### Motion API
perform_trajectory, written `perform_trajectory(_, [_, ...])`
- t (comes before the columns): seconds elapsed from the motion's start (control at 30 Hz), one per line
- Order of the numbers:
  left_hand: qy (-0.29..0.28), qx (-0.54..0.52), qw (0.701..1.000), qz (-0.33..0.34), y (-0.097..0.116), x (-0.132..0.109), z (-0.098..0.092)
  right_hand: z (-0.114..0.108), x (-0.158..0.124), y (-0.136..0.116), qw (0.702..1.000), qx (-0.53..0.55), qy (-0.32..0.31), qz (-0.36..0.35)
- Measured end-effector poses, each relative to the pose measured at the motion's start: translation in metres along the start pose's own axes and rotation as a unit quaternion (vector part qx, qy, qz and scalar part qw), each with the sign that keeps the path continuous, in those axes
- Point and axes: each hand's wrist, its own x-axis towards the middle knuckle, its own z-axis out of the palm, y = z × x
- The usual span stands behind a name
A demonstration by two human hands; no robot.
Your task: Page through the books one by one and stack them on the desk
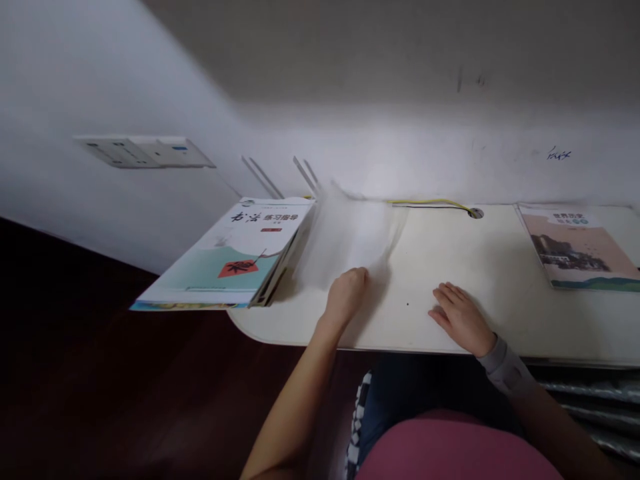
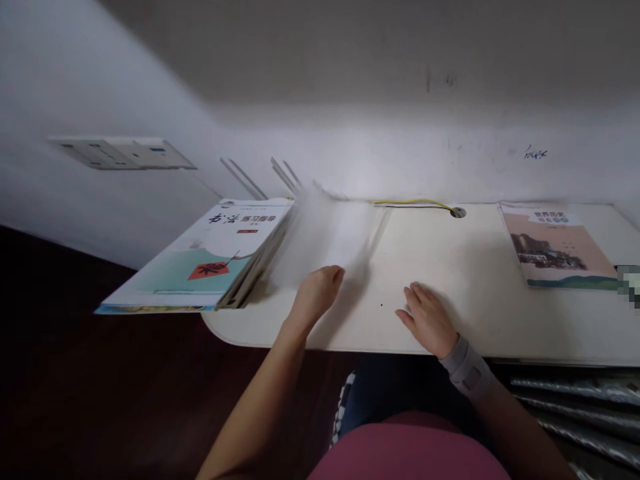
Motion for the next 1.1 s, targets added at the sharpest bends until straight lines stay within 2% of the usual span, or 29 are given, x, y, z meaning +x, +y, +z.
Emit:
perform_trajectory(0.03, [0.013, -0.025, 1.000, -0.002, 0.007, 0.000, -0.005, 0.002, 0.003, -0.007, 0.999, 0.034, 0.012, 0.012])
perform_trajectory(0.1, [0.043, -0.160, 0.986, 0.011, 0.030, -0.005, -0.014, 0.007, 0.012, -0.024, 0.992, 0.110, 0.050, 0.046])
perform_trajectory(0.13, [0.058, -0.269, 0.961, 0.027, 0.045, -0.011, -0.019, 0.009, 0.017, -0.033, 0.985, 0.143, 0.073, 0.066])
perform_trajectory(0.2, [0.069, -0.472, 0.875, 0.080, 0.074, -0.028, -0.030, 0.009, 0.026, -0.045, 0.968, 0.186, 0.130, 0.108])
perform_trajectory(0.27, [0.113, -0.579, 0.801, 0.103, 0.090, -0.048, -0.043, -0.001, 0.031, -0.042, 0.952, 0.196, 0.190, 0.137])
perform_trajectory(0.3, [0.157, -0.611, 0.770, 0.095, 0.091, -0.057, -0.049, -0.009, 0.030, -0.035, 0.947, 0.182, 0.222, 0.147])
perform_trajectory(0.37, [0.255, -0.645, 0.718, 0.057, 0.080, -0.068, -0.056, -0.031, 0.021, -0.012, 0.940, 0.117, 0.281, 0.156])
perform_trajectory(0.43, [0.321, -0.648, 0.691, 0.001, 0.054, -0.067, -0.053, -0.059, 0.001, 0.016, 0.933, 0.018, 0.323, 0.155])
perform_trajectory(0.5, [0.323, -0.633, 0.701, -0.062, 0.024, -0.061, -0.036, -0.085, -0.024, 0.039, 0.928, -0.072, 0.331, 0.155])
perform_trajectory(0.57, [0.289, -0.596, 0.738, -0.126, -0.002, -0.056, -0.010, -0.104, -0.051, 0.054, 0.924, -0.151, 0.317, 0.149])
perform_trajectory(0.63, [0.241, -0.497, 0.816, -0.170, -0.022, -0.056, 0.018, -0.111, -0.074, 0.062, 0.933, -0.201, 0.273, 0.120])
perform_trajectory(0.7, [0.205, -0.344, 0.898, -0.185, -0.034, -0.061, 0.040, -0.107, -0.090, 0.067, 0.950, -0.221, 0.199, 0.091])
perform_trajectory(0.77, [0.181, -0.200, 0.947, -0.176, -0.039, -0.067, 0.052, -0.095, -0.101, 0.074, 0.966, -0.218, 0.114, 0.083])
perform_trajectory(0.83, [0.174, -0.113, 0.966, -0.153, -0.040, -0.071, 0.057, -0.082, -0.107, 0.082, 0.975, -0.198, 0.048, 0.084])
perform_trajectory(0.9, [0.176, -0.077, 0.973, -0.127, -0.039, -0.071, 0.057, -0.072, -0.112, 0.091, 0.981, -0.175, 0.013, 0.086])
perform_trajectory(1.1, [0.167, -0.021, 0.982, -0.080, -0.036, -0.070, 0.062, -0.072, -0.123, 0.107, 0.984, -0.167, -0.021, 0.065])
